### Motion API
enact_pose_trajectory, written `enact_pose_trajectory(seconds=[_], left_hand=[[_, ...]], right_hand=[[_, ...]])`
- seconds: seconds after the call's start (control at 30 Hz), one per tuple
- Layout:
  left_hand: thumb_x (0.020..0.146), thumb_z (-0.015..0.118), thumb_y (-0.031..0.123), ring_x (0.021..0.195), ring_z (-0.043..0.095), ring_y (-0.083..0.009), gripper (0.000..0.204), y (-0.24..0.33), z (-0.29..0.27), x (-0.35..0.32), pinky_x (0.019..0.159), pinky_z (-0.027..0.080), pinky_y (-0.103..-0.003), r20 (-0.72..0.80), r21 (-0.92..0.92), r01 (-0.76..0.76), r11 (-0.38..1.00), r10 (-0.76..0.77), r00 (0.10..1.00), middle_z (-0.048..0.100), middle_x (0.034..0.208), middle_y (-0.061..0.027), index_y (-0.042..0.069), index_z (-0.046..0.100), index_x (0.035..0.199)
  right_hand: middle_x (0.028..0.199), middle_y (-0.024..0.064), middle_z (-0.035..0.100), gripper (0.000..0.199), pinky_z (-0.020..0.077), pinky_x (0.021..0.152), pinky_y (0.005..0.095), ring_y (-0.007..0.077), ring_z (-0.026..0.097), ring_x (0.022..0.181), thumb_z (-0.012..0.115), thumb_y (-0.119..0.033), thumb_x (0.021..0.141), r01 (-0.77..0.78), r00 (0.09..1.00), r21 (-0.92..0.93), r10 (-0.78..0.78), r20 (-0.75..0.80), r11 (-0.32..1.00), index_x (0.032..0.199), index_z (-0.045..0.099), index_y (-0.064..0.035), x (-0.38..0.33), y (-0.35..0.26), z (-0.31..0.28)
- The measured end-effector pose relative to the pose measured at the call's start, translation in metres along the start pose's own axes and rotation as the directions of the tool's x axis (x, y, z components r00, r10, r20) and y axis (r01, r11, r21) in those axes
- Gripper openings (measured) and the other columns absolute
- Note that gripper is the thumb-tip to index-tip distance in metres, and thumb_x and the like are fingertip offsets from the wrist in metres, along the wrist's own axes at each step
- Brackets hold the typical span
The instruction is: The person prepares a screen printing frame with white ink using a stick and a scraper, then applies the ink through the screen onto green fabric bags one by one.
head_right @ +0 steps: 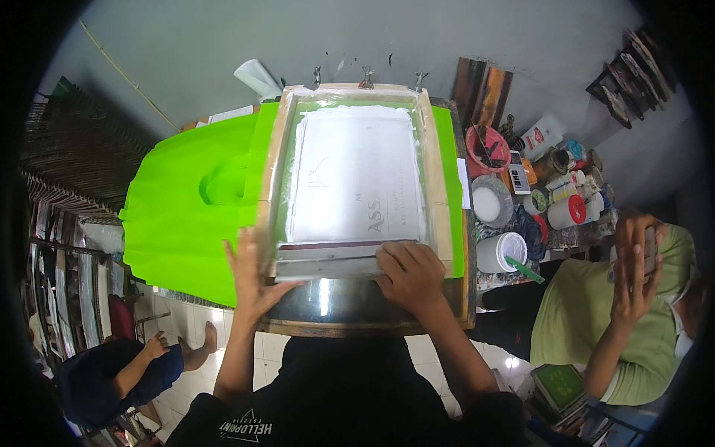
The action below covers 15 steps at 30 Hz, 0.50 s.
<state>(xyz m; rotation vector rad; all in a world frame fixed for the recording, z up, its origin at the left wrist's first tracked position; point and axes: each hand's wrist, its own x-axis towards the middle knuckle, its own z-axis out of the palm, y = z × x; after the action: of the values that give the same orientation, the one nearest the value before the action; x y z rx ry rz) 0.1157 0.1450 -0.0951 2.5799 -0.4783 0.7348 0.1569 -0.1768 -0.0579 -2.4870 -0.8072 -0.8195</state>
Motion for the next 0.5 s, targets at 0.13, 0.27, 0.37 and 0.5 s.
enact_pose_trajectory(seconds=[0.13,0.27,0.37,0.5], left_hand=[[0.073,0.088,0.05,0.152,0.028,-0.0421,0.125,0.021,-0.047,0.064,0.122,0.006,-0.062,-0.217,0.013,-0.045,0.999,0.046,0.975,0.033,0.162,-0.0249,0.011,0.012,0.163],[0.084,0.081,0.045,0.15,0.031,-0.042,0.106,0.024,-0.063,0.131,0.124,0.017,-0.054,-0.482,-0.272,-0.102,0.957,-0.044,0.875,0.036,0.16,-0.0256,0.005,0.02,0.161],[0.089,0.076,0.044,0.146,0.037,-0.0416,0.093,-0.019,-0.048,0.137,0.122,0.025,-0.047,-0.282,-0.491,0.243,0.837,-0.417,0.864,0.043,0.155,-0.0272,-0.002,0.03,0.156],[0.092,0.07,0.047,0.136,0.05,-0.0407,0.078,-0.097,-0.007,0.114,0.118,0.03,-0.047,0.211,0.101,0.648,0.755,-0.653,0.728,0.056,0.142,-0.0283,-0.006,0.048,0.145]], right_hand=[[0.1,0.0076,0.07,0.027,0.0521,0.077,0.0414,0.0268,0.068,0.089,0.068,-0.017,0.073,0.11,0.983,-0.056,-0.117,-0.144,0.992,0.098,0.072,-0.0075,0.056,0.007,-0.052],[0.091,0.0078,0.072,0.027,0.0484,0.076,0.0424,0.0298,0.065,0.077,0.077,-0.027,0.074,0.24,0.934,-0.221,-0.287,-0.212,0.945,0.088,0.07,-0.0055,0.151,0.026,-0.087],[0.079,0.0075,0.067,0.026,0.046,0.072,0.0419,0.0282,0.064,0.075,0.078,-0.032,0.079,0.152,0.941,-0.324,-0.236,-0.241,0.934,0.08,0.068,-0.0085,0.206,0.04,-0.109],[0.073,0.0136,0.07,0.034,0.0535,0.069,0.0448,0.0275,0.068,0.069,0.069,-0.037,0.093,-0.334,0.935,-0.214,0.351,0.048,0.918,0.09,0.075,-0.0039,0.288,0.006,-0.139]])
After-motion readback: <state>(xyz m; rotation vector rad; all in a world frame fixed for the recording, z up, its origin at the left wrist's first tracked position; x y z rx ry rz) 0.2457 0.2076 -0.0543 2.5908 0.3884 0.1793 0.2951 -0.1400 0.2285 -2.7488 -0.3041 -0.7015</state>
